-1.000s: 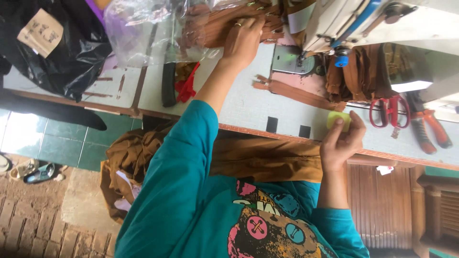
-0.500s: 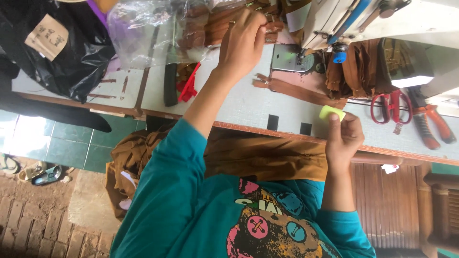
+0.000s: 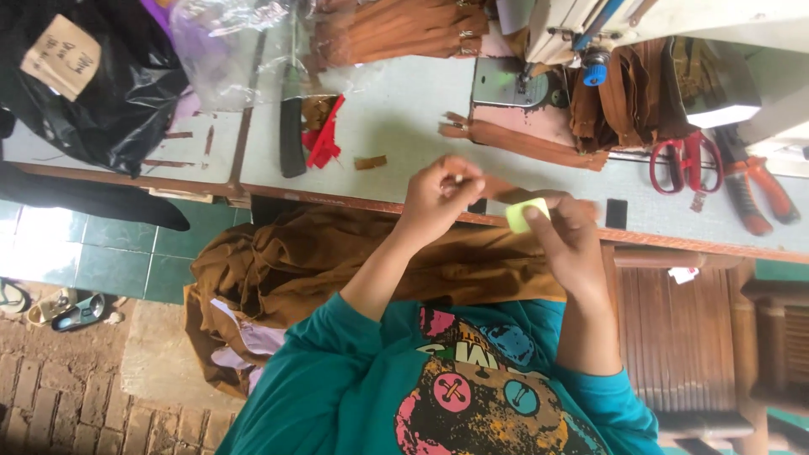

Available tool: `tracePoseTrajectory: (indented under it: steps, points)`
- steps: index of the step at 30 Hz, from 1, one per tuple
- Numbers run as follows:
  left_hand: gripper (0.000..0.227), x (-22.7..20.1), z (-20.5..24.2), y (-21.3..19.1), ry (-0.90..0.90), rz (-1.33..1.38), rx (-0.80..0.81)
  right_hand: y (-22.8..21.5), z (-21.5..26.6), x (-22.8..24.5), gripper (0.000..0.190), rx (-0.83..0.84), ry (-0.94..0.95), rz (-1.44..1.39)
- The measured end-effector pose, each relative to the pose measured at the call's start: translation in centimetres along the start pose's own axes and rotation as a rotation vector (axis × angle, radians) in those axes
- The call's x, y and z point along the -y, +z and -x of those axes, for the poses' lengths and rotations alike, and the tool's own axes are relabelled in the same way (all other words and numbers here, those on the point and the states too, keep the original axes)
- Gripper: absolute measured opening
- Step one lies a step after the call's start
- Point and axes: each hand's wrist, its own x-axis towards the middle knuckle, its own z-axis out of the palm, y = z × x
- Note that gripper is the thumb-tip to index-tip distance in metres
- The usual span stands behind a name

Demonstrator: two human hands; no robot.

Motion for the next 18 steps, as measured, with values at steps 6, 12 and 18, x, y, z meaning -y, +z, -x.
tracePoseTrajectory:
  steps: [6, 12, 18]
  points:
    - [0.013, 1.4, 0.9, 2.7, -0.089, -0.521, 0.068, -3.5, -0.4, -3.0, 0.023, -0.055, 0.079, 0.224]
    - [0.012, 0.6, 0.4, 2.7, -0.068, -0.68, 0.146, -3.7, 1.3, -4.6, 0.022, -0.21, -0.108, 0.29]
    - [0.014, 0.1, 0.1, 2.6, -0.065, -0.724, 0.198, -2.0, 3.3, -3.6, 0.032, -0.296, -0.125, 0.529]
